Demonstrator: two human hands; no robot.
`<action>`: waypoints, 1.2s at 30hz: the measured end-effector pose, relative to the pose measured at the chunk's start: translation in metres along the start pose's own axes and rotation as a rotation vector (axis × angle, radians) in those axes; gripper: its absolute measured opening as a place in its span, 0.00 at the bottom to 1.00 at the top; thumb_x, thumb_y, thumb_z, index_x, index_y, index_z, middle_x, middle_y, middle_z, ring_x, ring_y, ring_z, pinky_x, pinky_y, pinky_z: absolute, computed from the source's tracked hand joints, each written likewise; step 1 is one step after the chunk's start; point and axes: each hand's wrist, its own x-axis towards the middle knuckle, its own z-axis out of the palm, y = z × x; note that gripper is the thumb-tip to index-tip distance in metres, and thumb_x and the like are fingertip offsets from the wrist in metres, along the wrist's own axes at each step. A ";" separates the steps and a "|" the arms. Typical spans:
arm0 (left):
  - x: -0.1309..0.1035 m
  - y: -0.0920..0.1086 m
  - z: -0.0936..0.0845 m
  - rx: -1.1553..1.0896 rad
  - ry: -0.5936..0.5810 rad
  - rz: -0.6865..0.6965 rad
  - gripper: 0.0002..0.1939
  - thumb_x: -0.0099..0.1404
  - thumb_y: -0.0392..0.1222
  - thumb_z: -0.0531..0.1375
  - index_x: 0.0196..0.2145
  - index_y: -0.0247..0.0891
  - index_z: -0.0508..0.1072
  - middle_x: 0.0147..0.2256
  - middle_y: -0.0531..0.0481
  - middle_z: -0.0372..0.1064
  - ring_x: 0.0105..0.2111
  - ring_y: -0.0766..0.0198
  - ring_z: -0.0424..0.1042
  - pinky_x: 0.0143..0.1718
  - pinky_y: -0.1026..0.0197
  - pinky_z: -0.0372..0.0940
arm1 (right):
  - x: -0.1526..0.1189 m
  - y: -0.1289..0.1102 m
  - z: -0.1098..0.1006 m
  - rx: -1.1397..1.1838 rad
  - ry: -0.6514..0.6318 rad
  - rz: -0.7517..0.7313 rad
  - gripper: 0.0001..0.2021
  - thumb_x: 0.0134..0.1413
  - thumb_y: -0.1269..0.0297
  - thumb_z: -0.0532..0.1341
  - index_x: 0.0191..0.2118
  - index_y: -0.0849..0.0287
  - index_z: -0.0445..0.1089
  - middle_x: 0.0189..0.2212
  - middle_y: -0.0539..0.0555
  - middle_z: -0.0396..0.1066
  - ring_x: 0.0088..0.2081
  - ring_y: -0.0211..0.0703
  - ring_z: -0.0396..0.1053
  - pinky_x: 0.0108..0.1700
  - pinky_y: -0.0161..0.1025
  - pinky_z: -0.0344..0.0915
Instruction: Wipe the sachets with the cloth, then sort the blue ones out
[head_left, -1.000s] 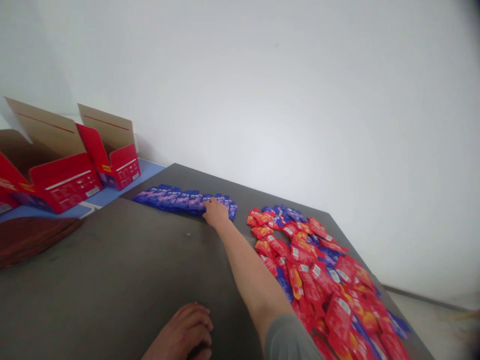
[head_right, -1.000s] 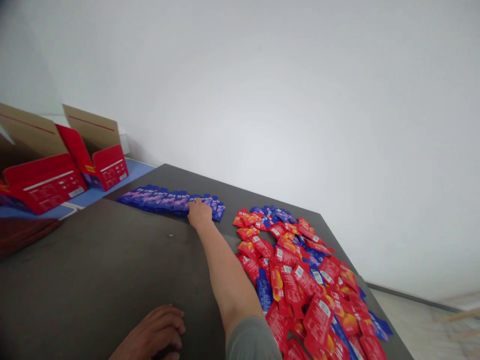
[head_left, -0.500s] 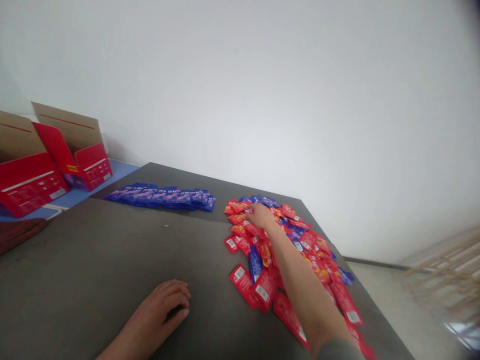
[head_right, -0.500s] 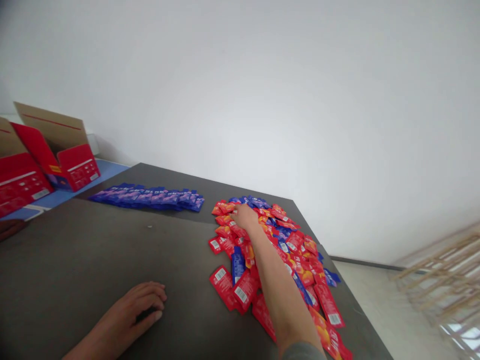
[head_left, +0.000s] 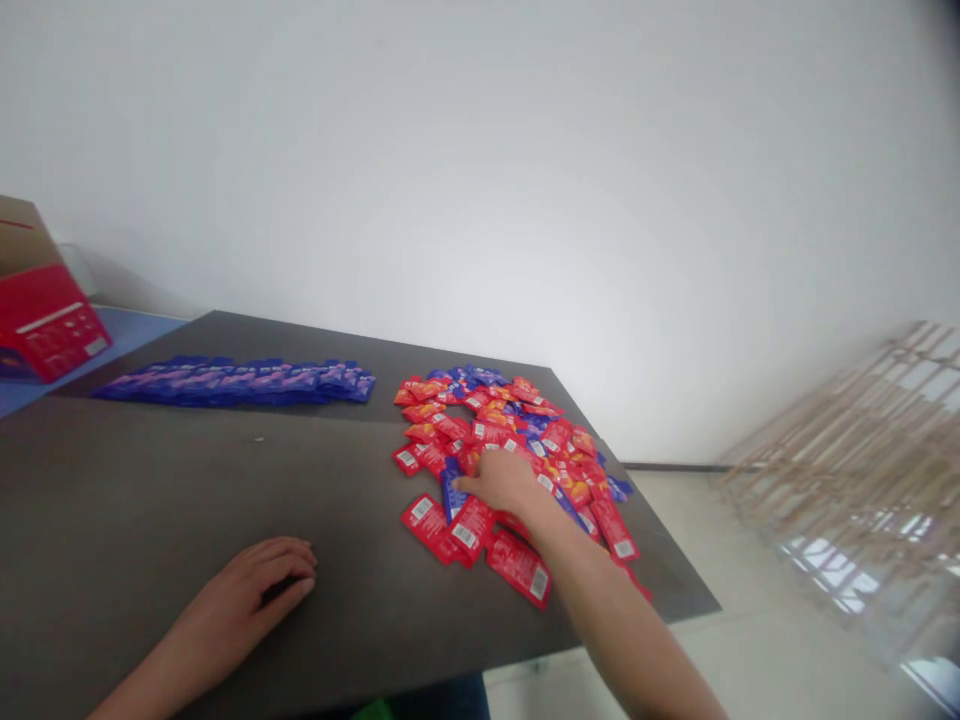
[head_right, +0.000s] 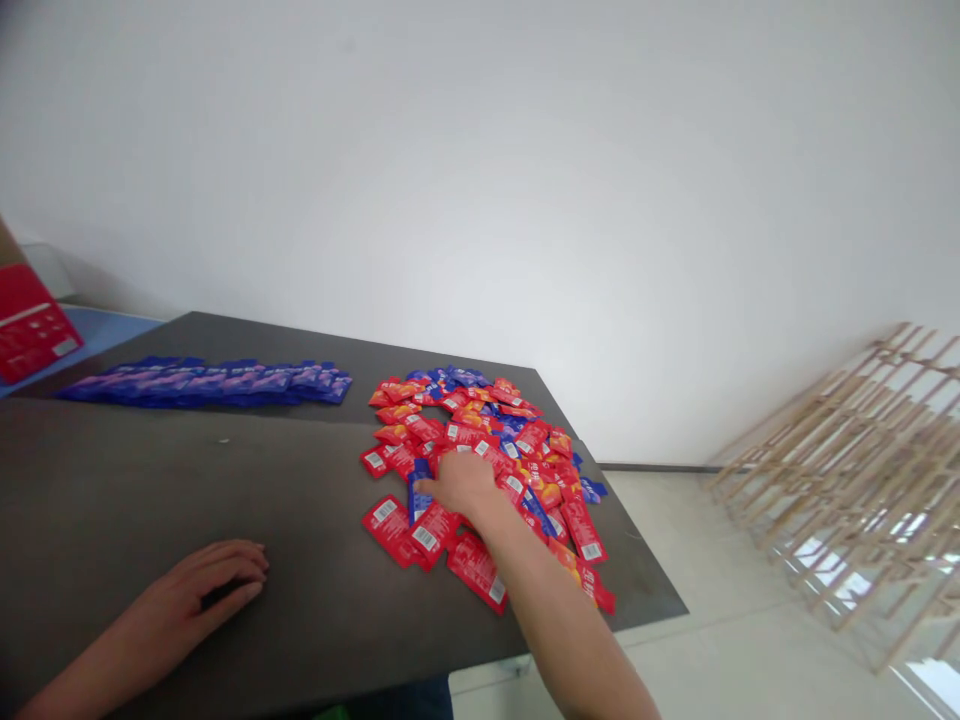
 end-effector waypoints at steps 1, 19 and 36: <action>0.000 0.001 -0.001 -0.004 -0.001 0.000 0.13 0.68 0.55 0.61 0.38 0.47 0.81 0.45 0.52 0.79 0.50 0.55 0.76 0.55 0.57 0.70 | -0.002 -0.016 0.012 -0.022 -0.029 -0.030 0.18 0.49 0.46 0.70 0.40 0.54 0.80 0.40 0.62 0.79 0.43 0.55 0.77 0.41 0.42 0.68; -0.004 0.032 -0.010 -0.083 -0.026 -0.027 0.07 0.70 0.41 0.58 0.35 0.42 0.77 0.44 0.49 0.76 0.51 0.57 0.72 0.56 0.54 0.65 | 0.002 -0.078 0.051 0.096 0.124 -0.065 0.15 0.71 0.59 0.50 0.54 0.59 0.68 0.44 0.63 0.77 0.46 0.53 0.77 0.42 0.42 0.67; -0.009 0.036 -0.008 -0.153 -0.016 -0.035 0.06 0.65 0.33 0.60 0.35 0.43 0.75 0.44 0.50 0.75 0.53 0.56 0.70 0.58 0.53 0.63 | 0.141 -0.238 0.019 0.618 0.100 -0.259 0.24 0.70 0.48 0.53 0.34 0.60 0.77 0.26 0.55 0.76 0.27 0.42 0.74 0.31 0.32 0.66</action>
